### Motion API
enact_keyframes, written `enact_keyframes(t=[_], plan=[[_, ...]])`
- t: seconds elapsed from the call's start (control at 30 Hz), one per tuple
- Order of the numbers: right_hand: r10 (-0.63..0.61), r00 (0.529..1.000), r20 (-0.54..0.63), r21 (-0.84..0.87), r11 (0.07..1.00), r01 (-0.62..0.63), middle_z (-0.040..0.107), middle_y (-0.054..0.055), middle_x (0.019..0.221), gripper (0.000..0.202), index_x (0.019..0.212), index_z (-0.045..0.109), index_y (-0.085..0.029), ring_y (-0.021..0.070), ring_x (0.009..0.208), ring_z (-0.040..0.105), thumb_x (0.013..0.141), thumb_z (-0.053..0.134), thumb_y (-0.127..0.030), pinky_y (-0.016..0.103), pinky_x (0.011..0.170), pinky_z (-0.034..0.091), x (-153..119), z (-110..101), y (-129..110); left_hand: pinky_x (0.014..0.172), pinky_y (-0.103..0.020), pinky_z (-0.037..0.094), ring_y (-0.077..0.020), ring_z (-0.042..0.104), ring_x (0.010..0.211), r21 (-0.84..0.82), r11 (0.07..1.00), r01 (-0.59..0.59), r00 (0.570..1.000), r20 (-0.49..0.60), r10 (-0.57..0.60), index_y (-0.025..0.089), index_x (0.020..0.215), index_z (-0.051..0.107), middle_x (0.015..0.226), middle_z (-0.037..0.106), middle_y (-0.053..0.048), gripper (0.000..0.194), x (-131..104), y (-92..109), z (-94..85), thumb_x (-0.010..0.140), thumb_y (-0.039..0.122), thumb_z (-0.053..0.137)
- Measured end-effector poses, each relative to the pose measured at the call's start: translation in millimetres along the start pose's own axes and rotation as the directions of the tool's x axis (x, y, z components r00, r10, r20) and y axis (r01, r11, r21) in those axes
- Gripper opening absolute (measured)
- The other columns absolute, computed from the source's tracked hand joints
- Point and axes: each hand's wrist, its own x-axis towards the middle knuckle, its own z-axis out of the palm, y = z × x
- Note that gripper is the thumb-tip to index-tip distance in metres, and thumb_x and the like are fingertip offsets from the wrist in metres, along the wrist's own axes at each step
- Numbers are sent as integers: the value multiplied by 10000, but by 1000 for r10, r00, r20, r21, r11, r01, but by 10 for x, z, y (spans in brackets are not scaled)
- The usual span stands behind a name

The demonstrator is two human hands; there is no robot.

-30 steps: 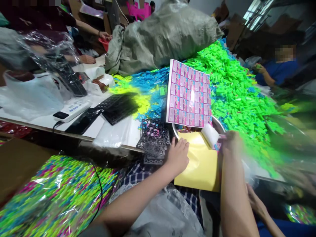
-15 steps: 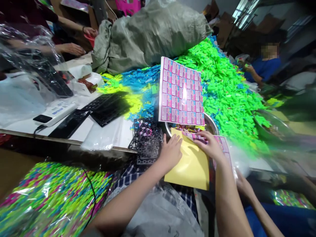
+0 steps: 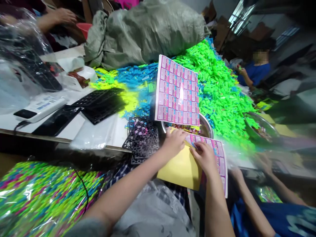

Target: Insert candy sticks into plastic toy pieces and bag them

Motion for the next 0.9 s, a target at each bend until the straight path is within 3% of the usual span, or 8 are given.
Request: enact_keyframes(t=[0.1, 0.2, 0.33, 0.5, 0.67, 0.8, 0.9], plan=[[-10, 999, -39, 3, 1000, 11, 633, 89, 943, 231, 938, 623, -176, 221, 901, 564, 778, 555, -329, 395, 829, 450, -139, 69, 0, 904, -394, 285, -205, 498, 997, -1, 981, -194, 976, 103, 193, 213, 1014, 550, 1023, 606, -38, 222, 130, -4, 95, 808, 253, 480], [-29, 996, -90, 22, 999, 31, 629, 91, 990, 201, 928, 639, -178, 214, 956, 556, 798, 531, -287, 399, 874, 440, -245, 137, 7, 812, -337, 330, -187, 532, 894, -49, 971, -235, 953, 185, 240, 187, 903, 587, 911, 627, -38, 175, 175, -18, 174, 834, 268, 448], [-79, 983, -165, 7, 997, 82, 632, 84, 1033, 231, 985, 642, -199, 216, 1016, 543, 805, 501, -223, 429, 921, 415, -330, 188, 30, 759, -302, 345, -173, 554, 830, -204, 975, -91, 970, 204, 134, 193, 809, 613, 832, 644, -15, 154, 176, -41, 165, 819, 274, 482], [-139, 981, -134, -23, 990, 137, 607, 72, 1116, 334, 1105, 593, -247, 228, 1099, 510, 803, 466, -183, 496, 991, 335, -383, 193, 61, 697, -274, 371, -159, 570, 772, -277, 960, 32, 983, 185, 21, 206, 788, 636, 806, 660, -6, 175, 163, -34, 94, 810, 287, 482], [-156, 980, -125, -5, 988, 156, 592, 73, 1130, 361, 1132, 572, -257, 230, 1114, 496, 795, 466, -178, 502, 998, 322, -389, 200, 82, 683, -278, 411, -171, 595, 773, -384, 902, 196, 979, 128, -158, 194, 809, 646, 828, 677, -23, 173, 261, -52, 174, 787, 278, 496], [-129, 984, -127, 6, 991, 131, 581, 84, 1139, 341, 1118, 579, -246, 234, 1120, 485, 797, 471, -203, 492, 997, 317, -388, 205, 68, 687, -282, 447, -173, 606, 784, -517, 805, 291, 940, -5, -342, 139, 859, 606, 850, 666, -64, 201, 545, -74, 164, 809, 274, 466], [-83, 995, -61, 11, 996, 83, 585, 83, 1148, 324, 1117, 575, -242, 237, 1112, 491, 814, 460, -246, 504, 998, 295, -355, 197, 49, 764, -268, 454, -149, 580, 908, -623, 737, 263, 874, -171, -456, 125, 1006, 504, 989, 617, -97, 270, 690, -35, -75, 872, 308, 357]])
